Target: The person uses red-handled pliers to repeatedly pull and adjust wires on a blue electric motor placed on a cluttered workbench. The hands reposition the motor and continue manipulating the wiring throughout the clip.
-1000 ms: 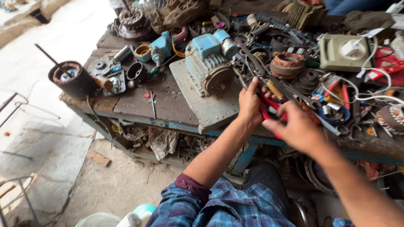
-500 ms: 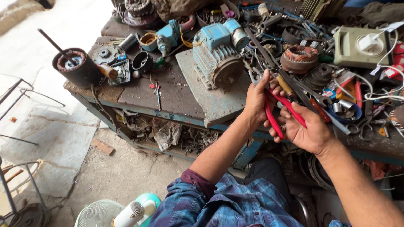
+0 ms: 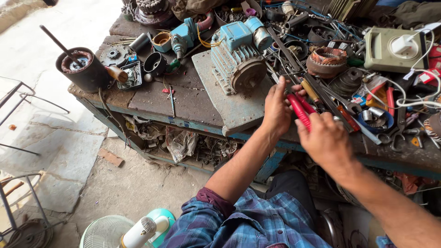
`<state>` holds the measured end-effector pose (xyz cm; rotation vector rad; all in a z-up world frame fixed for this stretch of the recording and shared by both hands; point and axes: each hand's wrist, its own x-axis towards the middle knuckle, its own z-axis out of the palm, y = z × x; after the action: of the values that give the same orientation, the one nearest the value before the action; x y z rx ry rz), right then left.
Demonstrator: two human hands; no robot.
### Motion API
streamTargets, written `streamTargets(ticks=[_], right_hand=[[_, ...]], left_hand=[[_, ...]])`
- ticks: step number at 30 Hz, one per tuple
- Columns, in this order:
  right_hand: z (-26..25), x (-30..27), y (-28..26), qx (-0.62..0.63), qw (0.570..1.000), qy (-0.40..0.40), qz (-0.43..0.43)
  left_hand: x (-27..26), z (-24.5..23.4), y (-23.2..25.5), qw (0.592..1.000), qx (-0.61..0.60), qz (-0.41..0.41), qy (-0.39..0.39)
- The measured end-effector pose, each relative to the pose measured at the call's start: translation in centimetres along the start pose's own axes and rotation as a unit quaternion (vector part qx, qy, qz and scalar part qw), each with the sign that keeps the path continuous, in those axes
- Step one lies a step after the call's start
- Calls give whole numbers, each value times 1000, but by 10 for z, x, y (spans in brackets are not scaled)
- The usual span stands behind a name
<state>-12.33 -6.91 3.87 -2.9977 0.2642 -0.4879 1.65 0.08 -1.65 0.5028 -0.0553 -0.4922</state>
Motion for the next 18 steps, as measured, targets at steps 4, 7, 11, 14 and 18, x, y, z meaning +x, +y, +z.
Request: streamTargets(ticks=[4,7,11,14,18], right_hand=[[-17,-5,-28,-140,990,-4,-6],[-28,0,-25,-128,991,-27,-15],[-29,4,-5,-48,997,-65,-11],[-23,14,16,71,994,-81,24],[-7,31,42,278,942,-151,115]], left_hand=[[2,17,6,982,-156,-44,-92],[8,27,4,995,-93,-37,-5],[10,29,-7,994,-112,9,-10],[11,26,-9,994,-102,21,-14],[9,24,-8,995,-85,32,-29]])
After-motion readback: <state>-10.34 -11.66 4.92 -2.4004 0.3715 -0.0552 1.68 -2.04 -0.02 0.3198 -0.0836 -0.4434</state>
